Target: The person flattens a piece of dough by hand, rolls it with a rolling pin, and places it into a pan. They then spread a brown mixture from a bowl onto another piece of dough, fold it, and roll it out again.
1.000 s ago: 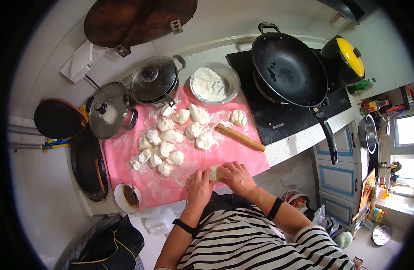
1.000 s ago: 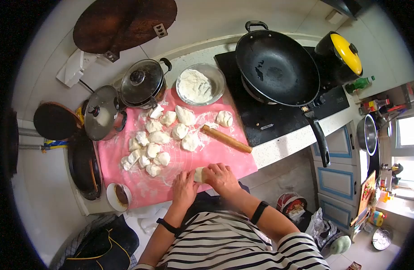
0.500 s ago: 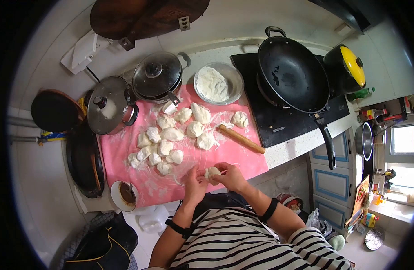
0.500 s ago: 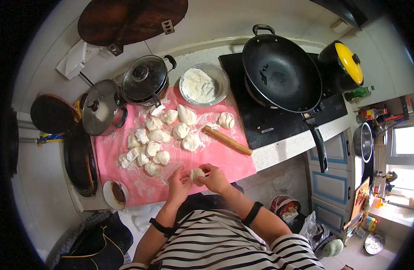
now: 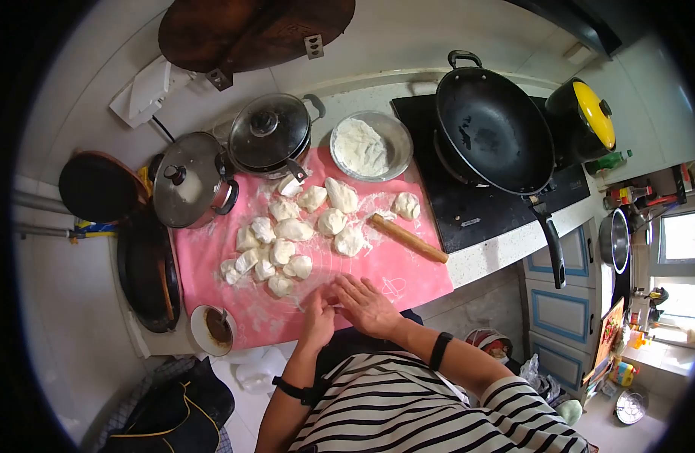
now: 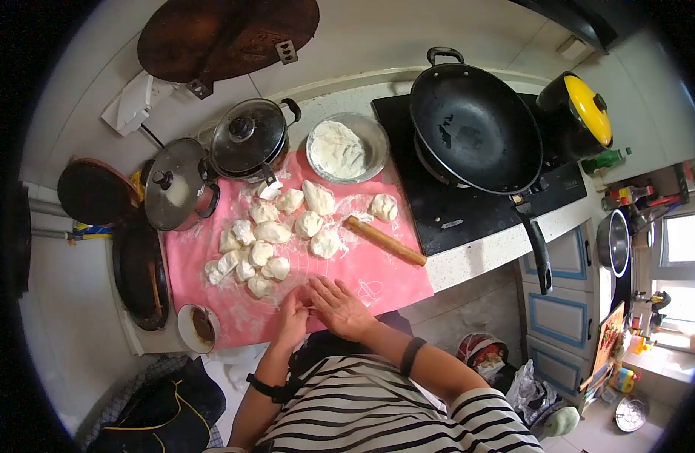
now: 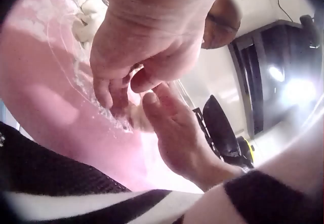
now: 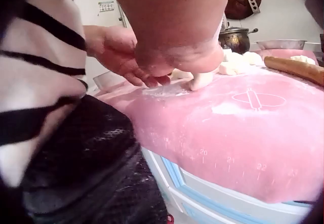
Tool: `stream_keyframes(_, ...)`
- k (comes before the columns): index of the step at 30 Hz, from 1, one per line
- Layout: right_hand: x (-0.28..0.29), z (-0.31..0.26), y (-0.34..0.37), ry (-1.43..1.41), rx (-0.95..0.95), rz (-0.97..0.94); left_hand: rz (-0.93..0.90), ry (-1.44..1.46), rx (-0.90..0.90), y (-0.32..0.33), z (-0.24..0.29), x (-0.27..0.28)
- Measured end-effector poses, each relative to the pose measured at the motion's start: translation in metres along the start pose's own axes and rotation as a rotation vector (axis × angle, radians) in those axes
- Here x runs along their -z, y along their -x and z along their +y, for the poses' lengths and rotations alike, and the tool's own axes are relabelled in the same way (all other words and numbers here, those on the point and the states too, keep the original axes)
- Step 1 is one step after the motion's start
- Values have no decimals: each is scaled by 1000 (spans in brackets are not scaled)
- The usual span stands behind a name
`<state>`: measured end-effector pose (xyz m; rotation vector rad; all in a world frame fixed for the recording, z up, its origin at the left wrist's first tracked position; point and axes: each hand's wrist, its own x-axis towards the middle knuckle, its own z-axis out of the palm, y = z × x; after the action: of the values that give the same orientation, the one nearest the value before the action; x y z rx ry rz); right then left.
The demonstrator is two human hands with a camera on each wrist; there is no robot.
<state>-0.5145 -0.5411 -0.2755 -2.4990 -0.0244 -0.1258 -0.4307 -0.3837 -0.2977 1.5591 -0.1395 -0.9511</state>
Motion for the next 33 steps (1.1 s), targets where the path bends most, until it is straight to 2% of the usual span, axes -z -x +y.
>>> stream_keyframes(3, -15, 4, -19, 63, 31, -108, 98, -129, 133, 23, 8, 19)
stream_keyframes(6, -25, 5, -27, 56, 22, -197, 23, -241, 211, 37, 8, 31)
stream_keyframes(9, -23, -1, -32, 93, -3, -167, 105, -270, 150, 45, 9, 31)
stream_keyframes(11, -19, -2, -35, 83, 4, -130, 92, -350, 93, 47, 14, 30)
stream_keyframes(14, 0, 13, -23, -309, -90, 65, 111, -603, -100, 33, 25, 25)
stream_keyframes(17, 24, 16, -17, -343, -294, 350, 125, -835, -281, 14, 38, 10)
stream_keyframes(18, 28, 18, -17, -186, -247, 302, 121, -900, -336, 9, 41, 2)
stream_keyframes(21, 28, 24, -7, -60, -127, 94, 136, -1199, -568, -10, 36, -20)
stream_keyframes(24, 30, 25, 8, -201, -291, 190, 125, -1156, -540, -25, 23, -46)
stream_keyframes(27, 42, 21, 34, -170, -387, 175, 190, -1297, -531, -30, 23, -59)
stream_keyframes(30, 43, 20, 60, -179, -450, 153, 176, -1261, -445, -36, 35, -65)
stream_keyframes(33, 41, 18, 67, -239, -472, 153, 182, -1219, -449, -33, 42, -67)
